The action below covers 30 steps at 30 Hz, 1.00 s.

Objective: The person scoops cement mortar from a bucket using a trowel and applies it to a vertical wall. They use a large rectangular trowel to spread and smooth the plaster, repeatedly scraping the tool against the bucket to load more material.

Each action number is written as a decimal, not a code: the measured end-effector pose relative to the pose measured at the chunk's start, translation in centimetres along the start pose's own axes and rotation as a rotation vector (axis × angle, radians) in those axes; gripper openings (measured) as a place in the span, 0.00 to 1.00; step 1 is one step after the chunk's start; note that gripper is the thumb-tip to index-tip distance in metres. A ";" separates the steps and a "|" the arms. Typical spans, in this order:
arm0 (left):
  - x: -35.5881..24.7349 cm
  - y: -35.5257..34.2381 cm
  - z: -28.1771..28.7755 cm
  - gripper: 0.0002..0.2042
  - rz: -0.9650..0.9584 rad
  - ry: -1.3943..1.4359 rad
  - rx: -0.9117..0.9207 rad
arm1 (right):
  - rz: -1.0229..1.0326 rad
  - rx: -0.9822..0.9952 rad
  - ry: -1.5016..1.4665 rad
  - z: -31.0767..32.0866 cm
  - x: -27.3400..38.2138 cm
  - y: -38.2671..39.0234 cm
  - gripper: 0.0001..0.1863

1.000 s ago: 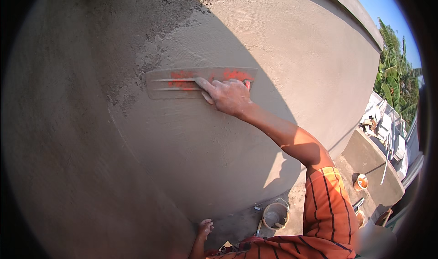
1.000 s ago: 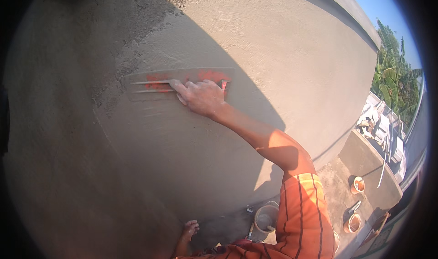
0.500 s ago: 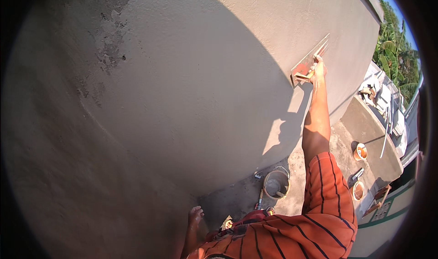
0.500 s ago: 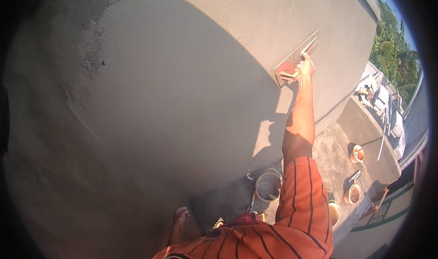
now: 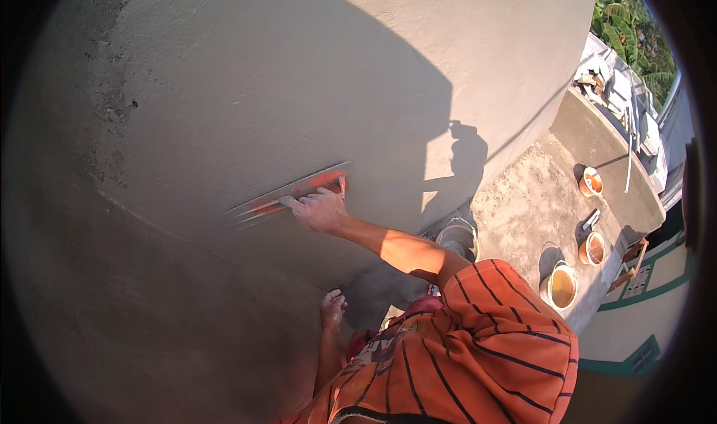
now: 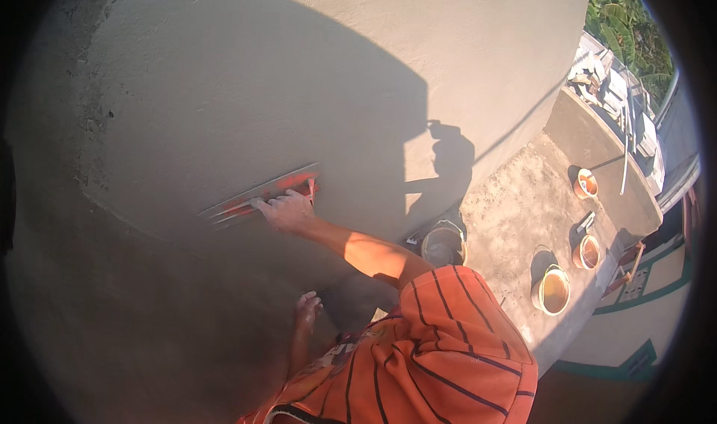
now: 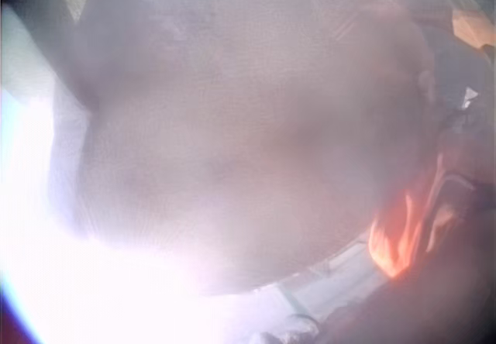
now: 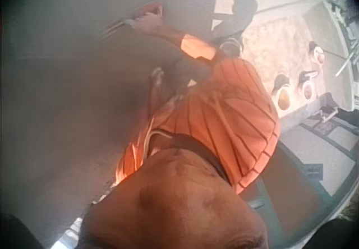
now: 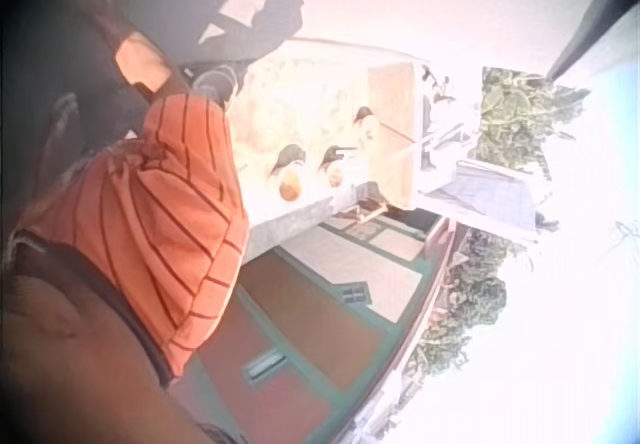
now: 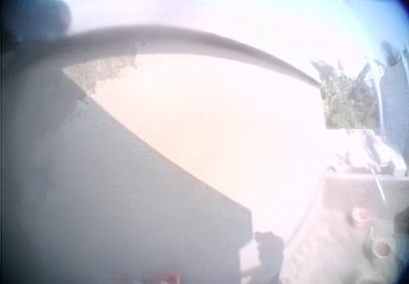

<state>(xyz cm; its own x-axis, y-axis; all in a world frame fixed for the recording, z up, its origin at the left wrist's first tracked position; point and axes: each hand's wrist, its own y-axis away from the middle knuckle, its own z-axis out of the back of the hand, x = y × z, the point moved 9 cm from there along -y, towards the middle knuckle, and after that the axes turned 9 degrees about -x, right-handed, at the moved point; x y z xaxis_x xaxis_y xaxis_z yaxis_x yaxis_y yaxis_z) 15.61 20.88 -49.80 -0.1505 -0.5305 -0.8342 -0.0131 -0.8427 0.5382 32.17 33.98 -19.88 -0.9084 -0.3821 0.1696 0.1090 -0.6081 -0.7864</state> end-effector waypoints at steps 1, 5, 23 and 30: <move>-0.3 -0.4 -0.1 0.17 0.004 -0.013 0.019 | 0.016 -0.166 0.003 1.8 -1.1 0.0 0.19; 5.5 -0.4 3.6 0.17 0.068 -0.083 0.054 | -0.463 -0.688 0.115 16.1 -13.7 -1.8 0.23; 7.3 2.8 5.1 0.19 0.066 -0.079 0.106 | -0.768 -0.902 -0.980 15.6 -16.3 -6.1 0.23; 1.6 0.7 -2.5 0.18 -0.082 -0.088 0.179 | -0.003 0.022 -0.120 2.1 5.7 -9.3 0.26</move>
<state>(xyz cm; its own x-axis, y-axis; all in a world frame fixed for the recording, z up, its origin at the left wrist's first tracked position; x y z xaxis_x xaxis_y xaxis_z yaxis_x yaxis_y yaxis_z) 17.84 19.19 -51.02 -0.2275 -0.4444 -0.8664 -0.2030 -0.8486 0.4886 26.86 35.98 -10.40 -0.8540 -0.4602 0.2426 0.1169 -0.6242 -0.7725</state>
